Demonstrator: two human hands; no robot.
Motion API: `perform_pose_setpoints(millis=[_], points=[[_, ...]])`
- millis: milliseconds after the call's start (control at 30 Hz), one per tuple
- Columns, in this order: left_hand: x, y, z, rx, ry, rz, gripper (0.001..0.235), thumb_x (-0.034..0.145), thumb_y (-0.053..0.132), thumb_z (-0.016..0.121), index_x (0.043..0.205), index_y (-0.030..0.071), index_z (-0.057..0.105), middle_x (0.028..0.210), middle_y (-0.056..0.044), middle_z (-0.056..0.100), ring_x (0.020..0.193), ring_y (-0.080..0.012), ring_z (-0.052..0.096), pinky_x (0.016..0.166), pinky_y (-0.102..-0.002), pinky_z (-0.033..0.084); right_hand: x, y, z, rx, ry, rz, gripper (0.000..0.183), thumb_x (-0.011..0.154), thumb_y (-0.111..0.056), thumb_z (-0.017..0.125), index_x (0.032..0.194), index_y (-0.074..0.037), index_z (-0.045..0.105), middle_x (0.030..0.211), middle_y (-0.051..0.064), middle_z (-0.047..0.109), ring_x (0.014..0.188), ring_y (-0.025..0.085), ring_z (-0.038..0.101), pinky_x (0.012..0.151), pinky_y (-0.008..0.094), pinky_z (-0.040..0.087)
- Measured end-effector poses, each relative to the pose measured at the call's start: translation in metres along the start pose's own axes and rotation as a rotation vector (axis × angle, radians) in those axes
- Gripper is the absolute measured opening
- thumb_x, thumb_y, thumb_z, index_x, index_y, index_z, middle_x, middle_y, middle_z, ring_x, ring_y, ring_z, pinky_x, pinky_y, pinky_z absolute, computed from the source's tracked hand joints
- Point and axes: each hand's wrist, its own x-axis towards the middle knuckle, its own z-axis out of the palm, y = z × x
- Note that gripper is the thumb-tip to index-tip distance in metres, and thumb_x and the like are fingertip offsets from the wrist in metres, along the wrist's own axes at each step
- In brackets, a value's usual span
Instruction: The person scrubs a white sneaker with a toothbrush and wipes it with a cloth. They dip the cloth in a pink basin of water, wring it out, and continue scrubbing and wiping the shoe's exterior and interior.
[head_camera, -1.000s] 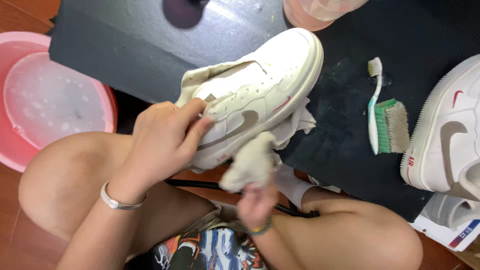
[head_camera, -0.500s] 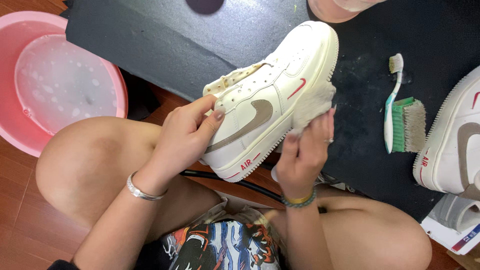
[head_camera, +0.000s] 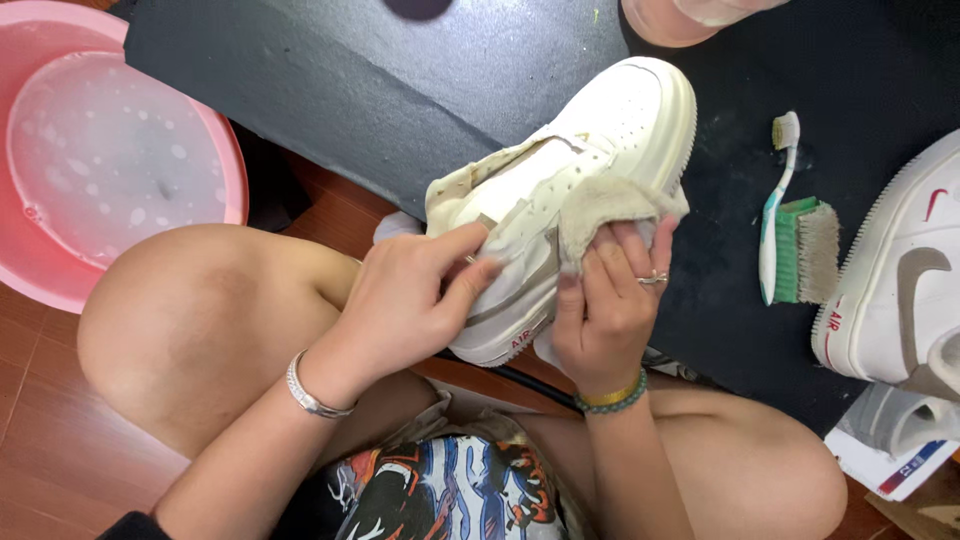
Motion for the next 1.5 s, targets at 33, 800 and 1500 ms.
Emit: perform_pose_setpoints(millis=[33, 800, 1500], points=[[0.001, 0.000, 0.000, -0.013, 0.012, -0.024, 0.022, 0.095, 0.028, 0.065, 0.087, 0.008, 0.064, 0.063, -0.013, 0.063, 0.061, -0.0345, 0.066, 0.054, -0.045, 0.047, -0.003, -0.003, 0.001, -0.010, 0.008, 0.001, 0.021, 0.098, -0.012, 0.057, 0.104, 0.006, 0.066, 0.120, 0.022, 0.068, 0.136, 0.043, 0.057, 0.128, 0.061, 0.022], [0.024, 0.052, -0.021, 0.706, -0.127, 0.512, 0.016, 0.070, 0.010, 0.068, 0.084, 0.006, 0.061, 0.074, -0.007, 0.064, 0.083, -0.0264, 0.062, 0.089, -0.042, 0.047, -0.052, 0.137, -0.086, -0.395, 0.045, 0.638, 0.015, 0.104, -0.015, 0.068, 0.117, -0.010, 0.075, 0.104, 0.008, 0.065, 0.104, 0.028, 0.057, 0.098, 0.049, 0.041], [0.090, 0.045, 0.008, 0.569, -0.156, 0.488, 0.105, 0.059, 0.051, 0.081, 0.146, 0.001, 0.048, 0.148, -0.025, 0.049, 0.139, -0.0395, 0.044, 0.113, -0.057, 0.031, 0.046, 0.142, -0.087, 0.313, 0.076, 0.611, 0.011, 0.107, -0.004, 0.051, 0.114, 0.002, 0.045, 0.110, 0.010, 0.063, 0.099, 0.015, 0.064, 0.092, 0.028, 0.053]])
